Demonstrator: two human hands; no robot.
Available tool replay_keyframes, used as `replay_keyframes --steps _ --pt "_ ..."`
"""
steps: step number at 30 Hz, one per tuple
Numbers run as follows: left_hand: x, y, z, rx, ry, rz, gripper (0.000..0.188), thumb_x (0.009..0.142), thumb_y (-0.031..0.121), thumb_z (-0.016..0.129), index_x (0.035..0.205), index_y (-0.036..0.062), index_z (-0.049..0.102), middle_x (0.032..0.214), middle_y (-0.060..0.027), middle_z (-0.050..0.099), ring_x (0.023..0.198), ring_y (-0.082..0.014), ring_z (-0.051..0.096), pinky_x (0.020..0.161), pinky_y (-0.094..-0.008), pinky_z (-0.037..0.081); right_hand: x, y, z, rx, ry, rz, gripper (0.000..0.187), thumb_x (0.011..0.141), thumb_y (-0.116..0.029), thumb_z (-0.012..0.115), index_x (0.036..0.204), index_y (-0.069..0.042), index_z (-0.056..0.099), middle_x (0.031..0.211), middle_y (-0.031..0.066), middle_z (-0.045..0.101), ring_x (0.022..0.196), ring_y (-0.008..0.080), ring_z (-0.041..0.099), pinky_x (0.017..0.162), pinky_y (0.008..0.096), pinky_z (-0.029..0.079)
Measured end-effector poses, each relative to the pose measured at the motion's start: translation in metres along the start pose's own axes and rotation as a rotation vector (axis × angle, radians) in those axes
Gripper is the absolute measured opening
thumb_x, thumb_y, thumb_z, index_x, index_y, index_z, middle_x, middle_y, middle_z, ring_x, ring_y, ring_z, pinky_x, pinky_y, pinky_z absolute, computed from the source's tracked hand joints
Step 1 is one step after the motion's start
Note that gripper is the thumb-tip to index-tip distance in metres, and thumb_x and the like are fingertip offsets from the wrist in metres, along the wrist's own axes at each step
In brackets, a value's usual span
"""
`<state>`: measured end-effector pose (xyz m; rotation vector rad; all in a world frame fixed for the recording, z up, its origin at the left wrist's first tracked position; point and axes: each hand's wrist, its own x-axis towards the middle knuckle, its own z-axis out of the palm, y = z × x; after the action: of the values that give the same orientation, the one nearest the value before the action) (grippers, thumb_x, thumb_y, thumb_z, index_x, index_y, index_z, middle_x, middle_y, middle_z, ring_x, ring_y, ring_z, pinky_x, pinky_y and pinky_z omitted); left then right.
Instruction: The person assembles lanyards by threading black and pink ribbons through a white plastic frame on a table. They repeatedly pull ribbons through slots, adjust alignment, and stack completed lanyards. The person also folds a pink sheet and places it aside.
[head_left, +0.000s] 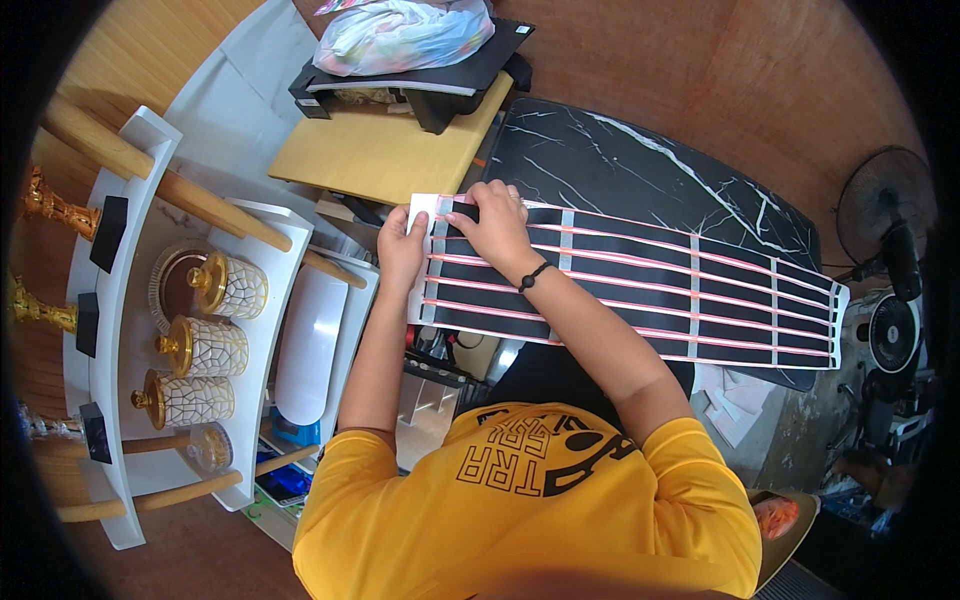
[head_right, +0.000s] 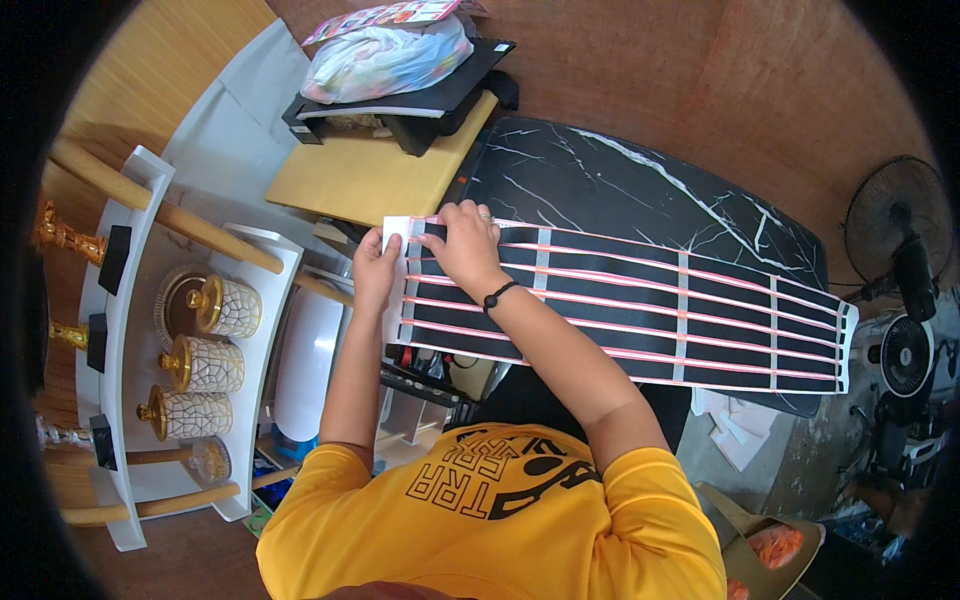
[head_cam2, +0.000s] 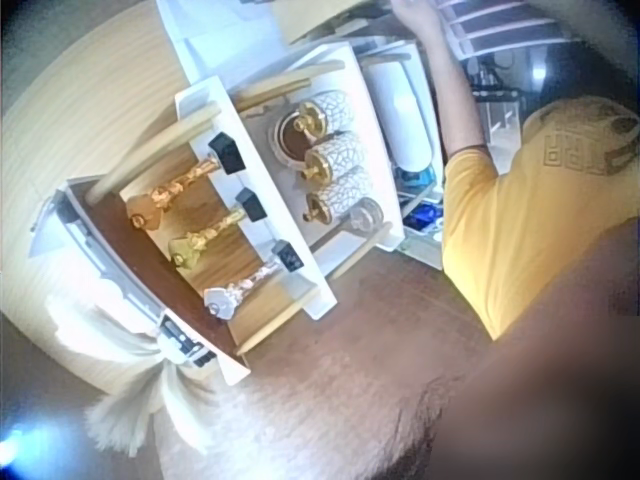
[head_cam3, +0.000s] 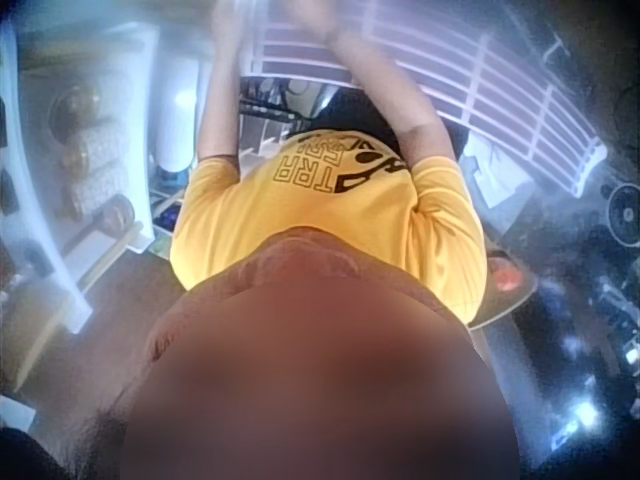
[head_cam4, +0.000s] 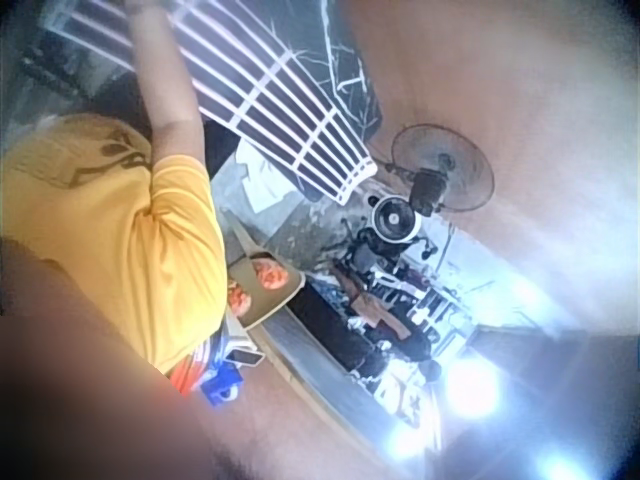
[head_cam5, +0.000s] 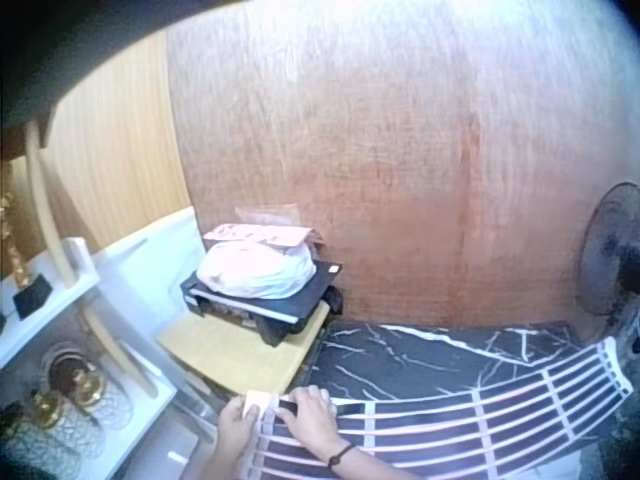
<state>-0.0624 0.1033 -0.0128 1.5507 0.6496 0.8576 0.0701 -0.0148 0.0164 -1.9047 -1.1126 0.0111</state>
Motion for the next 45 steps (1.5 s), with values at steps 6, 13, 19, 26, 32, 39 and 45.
replay_keyframes --steps 6,13,19,26,32,39,45 --pt "-0.007 0.017 0.010 0.025 0.015 0.072 0.020 0.097 0.009 0.062 0.112 -0.0037 0.064 0.103 -0.0078 0.070 0.093 -0.0125 0.064 0.085 -0.0274 0.050 -0.002 -0.009 -0.002 -0.018 0.052 -0.016 0.026 0.077 -0.036 0.078 0.087 -0.012 0.076 0.088 0.0047 0.065 0.093 0.0270 0.055 0.080 0.0455 0.031" --pt "0.029 0.077 0.001 0.530 -0.280 0.033 0.026 0.091 0.020 0.071 0.107 -0.0013 0.072 0.093 -0.0090 0.073 0.082 -0.0113 0.065 0.075 -0.0279 0.052 -0.004 -0.005 0.002 0.030 0.042 0.013 0.016 0.077 -0.029 0.076 0.083 -0.015 0.078 0.079 0.0010 0.068 0.091 0.0230 0.056 0.079 0.0429 0.030" --pt "0.069 0.115 0.011 0.919 -0.745 -0.082 0.022 0.084 0.019 0.074 0.091 -0.0015 0.075 0.075 -0.0092 0.072 0.069 -0.0135 0.065 0.070 -0.0299 0.052 -0.005 -0.004 -0.003 0.087 0.027 -0.052 0.015 0.075 -0.028 0.078 0.082 -0.015 0.078 0.081 0.0033 0.068 0.095 0.0262 0.056 0.080 0.0457 0.030" --pt "0.074 0.127 0.026 1.158 -0.888 0.072 0.018 0.073 0.013 0.072 0.085 0.0006 0.075 0.074 -0.0141 0.071 0.065 -0.0233 0.066 0.068 -0.0342 0.053 -0.008 -0.004 -0.003 0.070 -0.015 -0.050 0.015 0.073 -0.027 0.078 0.079 -0.013 0.078 0.079 0.0030 0.067 0.095 0.0259 0.055 0.081 0.0458 0.031" --pt "0.068 0.131 0.034 1.225 -0.916 0.096 0.017 0.070 0.015 0.075 0.080 0.0020 0.073 0.072 -0.0168 0.069 0.067 -0.0294 0.066 0.067 -0.0370 0.052 -0.008 -0.002 -0.005 0.042 -0.023 -0.051 0.015 0.071 -0.026 0.079 0.077 -0.012 0.077 0.081 0.0029 0.067 0.096 0.0263 0.055 0.082 0.0467 0.031" --pt "0.079 0.119 0.027 0.915 -0.895 -0.148 0.014 0.072 0.013 0.073 0.078 0.0007 0.074 0.066 -0.0044 0.067 0.062 -0.0117 0.060 0.064 -0.0294 0.050 -0.011 -0.009 -0.009 0.054 0.043 -0.088 0.013 0.072 -0.023 0.078 0.076 -0.011 0.075 0.081 0.0036 0.066 0.096 0.0266 0.055 0.084 0.0472 0.032" --pt "0.081 0.101 0.021 0.804 -0.826 -0.235 0.014 0.073 0.012 0.074 0.078 -0.0010 0.074 0.066 -0.0035 0.067 0.060 -0.0107 0.058 0.059 -0.0266 0.047 -0.017 -0.012 -0.005 -0.009 0.111 -0.170 0.011 0.074 -0.019 0.075 0.071 -0.010 0.072 0.080 0.0038 0.064 0.093 0.0263 0.056 0.082 0.0478 0.034"
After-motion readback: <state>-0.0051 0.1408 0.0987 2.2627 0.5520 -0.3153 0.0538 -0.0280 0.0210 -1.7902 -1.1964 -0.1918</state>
